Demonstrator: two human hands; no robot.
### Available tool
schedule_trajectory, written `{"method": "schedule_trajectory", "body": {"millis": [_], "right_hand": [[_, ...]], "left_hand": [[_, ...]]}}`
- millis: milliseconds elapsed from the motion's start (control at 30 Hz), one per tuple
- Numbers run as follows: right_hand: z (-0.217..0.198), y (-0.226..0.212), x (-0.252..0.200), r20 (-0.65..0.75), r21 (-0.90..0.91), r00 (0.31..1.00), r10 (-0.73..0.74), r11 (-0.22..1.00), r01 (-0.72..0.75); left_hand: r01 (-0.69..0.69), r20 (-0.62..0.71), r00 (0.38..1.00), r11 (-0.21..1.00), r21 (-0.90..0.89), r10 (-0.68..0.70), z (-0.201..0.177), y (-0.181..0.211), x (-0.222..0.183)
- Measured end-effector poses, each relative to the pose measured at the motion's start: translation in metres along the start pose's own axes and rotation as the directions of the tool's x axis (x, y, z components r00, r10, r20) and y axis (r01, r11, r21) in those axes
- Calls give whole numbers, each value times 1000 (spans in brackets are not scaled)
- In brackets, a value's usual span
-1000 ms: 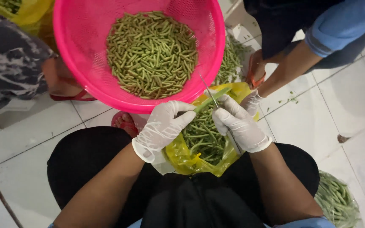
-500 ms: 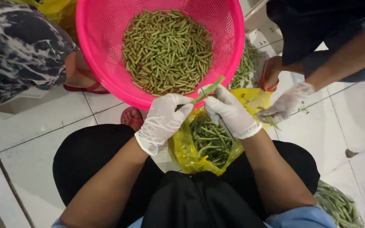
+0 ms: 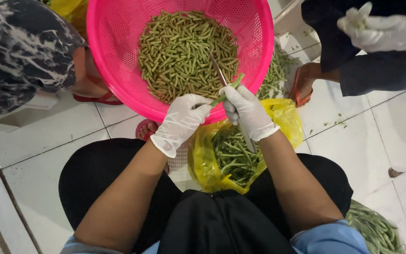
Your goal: Trimming the ends of green beans with a knife and collecting them in a basket.
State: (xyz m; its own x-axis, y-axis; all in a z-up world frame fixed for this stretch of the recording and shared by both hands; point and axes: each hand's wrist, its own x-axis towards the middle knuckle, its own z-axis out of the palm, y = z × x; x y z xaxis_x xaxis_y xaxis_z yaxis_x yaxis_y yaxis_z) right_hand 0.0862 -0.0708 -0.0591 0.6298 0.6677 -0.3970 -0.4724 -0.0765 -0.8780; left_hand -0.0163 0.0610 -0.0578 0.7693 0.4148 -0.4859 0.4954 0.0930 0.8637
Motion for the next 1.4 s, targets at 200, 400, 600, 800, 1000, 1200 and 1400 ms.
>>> {"method": "schedule_trajectory", "body": {"millis": [200,400,600,800,1000,1200,1400], "right_hand": [[-11,11,9,100,-267,993,-58,960,83],[-11,6,6,27,-620,990,-136,775,124],[-19,13,16,-167,-772,959,-227,635,16],[14,-27,-16,-28,-143,999,-31,989,26],[3,-14,-17,294,18,953,-80,997,78],[1,-7,-25,243,-47,965,-100,992,115],[7,-5,-31,206,-83,974,-94,990,113]], "left_hand": [[-457,-183,810,796,397,557,9,-38,15],[-487,-57,672,498,717,739,11,-43,13],[-328,-114,697,456,827,708,4,-39,15],[-182,-172,956,939,293,239,-8,-23,13],[33,-25,999,935,-352,-44,2,-7,10],[1,-33,999,967,-253,-9,6,-7,12],[-158,-145,973,976,148,180,5,-3,4]]}}
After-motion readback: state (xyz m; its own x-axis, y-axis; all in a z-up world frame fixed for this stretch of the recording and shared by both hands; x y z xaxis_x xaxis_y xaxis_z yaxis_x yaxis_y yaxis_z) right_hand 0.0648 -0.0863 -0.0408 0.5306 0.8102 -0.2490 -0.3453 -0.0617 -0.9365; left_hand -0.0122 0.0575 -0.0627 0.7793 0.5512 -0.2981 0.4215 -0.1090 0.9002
